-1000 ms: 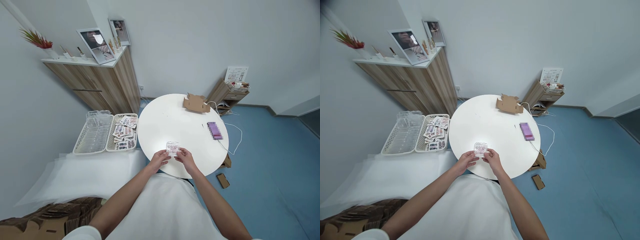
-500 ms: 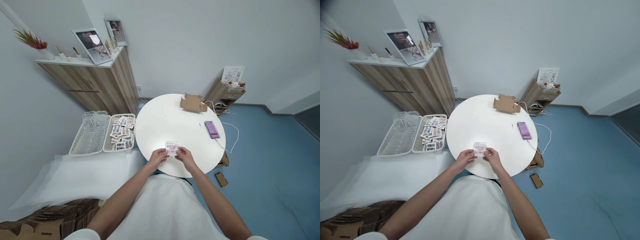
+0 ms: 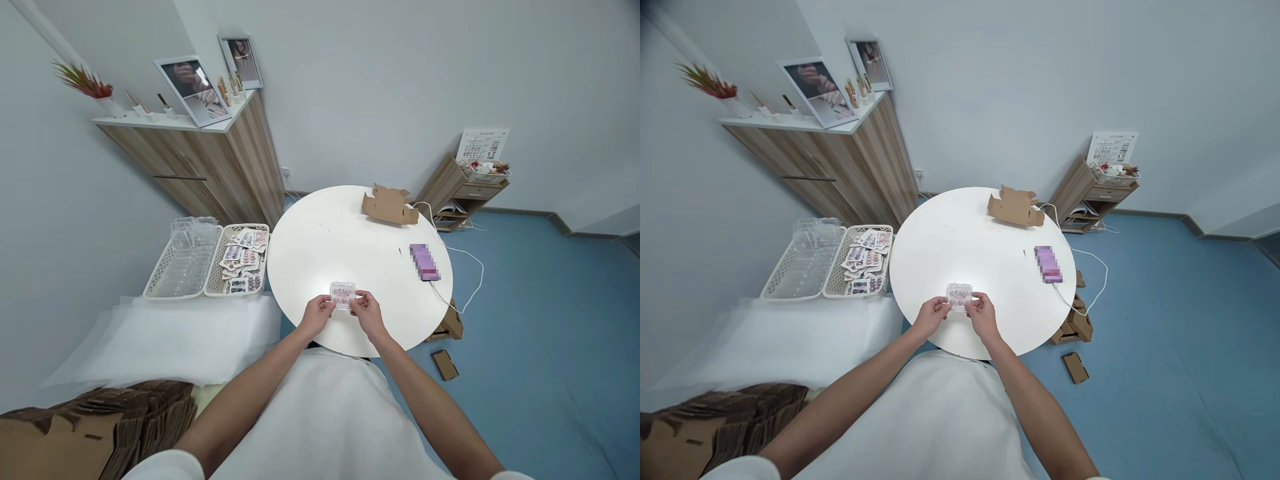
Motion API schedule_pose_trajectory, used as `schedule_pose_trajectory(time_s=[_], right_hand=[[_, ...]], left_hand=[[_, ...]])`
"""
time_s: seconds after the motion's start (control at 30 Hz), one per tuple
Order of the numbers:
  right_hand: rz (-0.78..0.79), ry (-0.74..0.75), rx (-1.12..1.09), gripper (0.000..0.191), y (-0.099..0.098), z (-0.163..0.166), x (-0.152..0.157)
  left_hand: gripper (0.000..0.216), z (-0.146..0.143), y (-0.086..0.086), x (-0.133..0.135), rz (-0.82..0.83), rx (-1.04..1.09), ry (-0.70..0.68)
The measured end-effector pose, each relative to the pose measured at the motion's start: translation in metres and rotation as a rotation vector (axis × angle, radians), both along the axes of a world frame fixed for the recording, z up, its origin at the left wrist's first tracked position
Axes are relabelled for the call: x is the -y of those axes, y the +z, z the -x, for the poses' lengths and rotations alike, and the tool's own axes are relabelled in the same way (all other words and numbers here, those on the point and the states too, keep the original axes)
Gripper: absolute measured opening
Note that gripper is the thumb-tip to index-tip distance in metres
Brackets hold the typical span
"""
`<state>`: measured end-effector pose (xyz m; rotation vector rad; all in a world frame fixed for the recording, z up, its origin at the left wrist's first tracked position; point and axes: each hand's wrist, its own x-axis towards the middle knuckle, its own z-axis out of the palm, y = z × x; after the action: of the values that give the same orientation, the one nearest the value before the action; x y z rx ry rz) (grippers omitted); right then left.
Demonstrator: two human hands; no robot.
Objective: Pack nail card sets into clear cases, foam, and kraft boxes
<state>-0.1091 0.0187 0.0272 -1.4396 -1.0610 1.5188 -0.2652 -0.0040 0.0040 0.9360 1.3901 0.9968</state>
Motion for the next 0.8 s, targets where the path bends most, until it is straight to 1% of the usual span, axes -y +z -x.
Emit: schedule_pose_trajectory(time_s=[0.07, 0.13, 0.23, 0.33, 0.4, 0.47, 0.57, 0.63, 0.8], right_hand=[[-0.057, -0.009, 0.032, 0.038, -0.003, 0.0, 0.0], [-0.065, -0.018, 0.009, 0.034, -0.005, 0.0, -0.001], [0.06, -0.007, -0.134, 0.031, -0.006, -0.005, -0.002], [0.199, -0.004, -0.278, 0.033, -0.008, -0.014, -0.008], [0.231, 0.0, -0.315, 0.033, -0.008, -0.02, -0.013], [0.241, 0.022, -0.323, 0.033, -0.007, -0.024, -0.018], [0.23, 0.073, -0.299, 0.033, -0.006, -0.023, -0.024], [0.198, 0.101, -0.232, 0.032, -0.007, -0.019, -0.026], [0.033, 0.161, 0.01, 0.039, -0.014, -0.008, -0.026]], left_hand=[[0.032, -0.006, -0.004, 0.001, -0.045, -0.032, 0.053], [0.033, -0.01, -0.006, 0.003, -0.091, -0.041, 0.066], [0.037, -0.01, -0.006, 0.005, -0.103, -0.013, 0.064], [0.048, -0.006, -0.001, 0.005, -0.021, -0.013, 0.143], [0.05, -0.004, 0.002, 0.003, 0.025, -0.01, 0.173], [0.048, -0.004, 0.005, 0.0, 0.037, 0.009, 0.17], [0.045, -0.007, 0.006, -0.003, 0.014, 0.029, 0.178], [0.043, -0.01, 0.004, -0.003, -0.008, 0.006, 0.218], [0.038, -0.011, -0.004, 0.008, -0.034, -0.099, 0.358]])
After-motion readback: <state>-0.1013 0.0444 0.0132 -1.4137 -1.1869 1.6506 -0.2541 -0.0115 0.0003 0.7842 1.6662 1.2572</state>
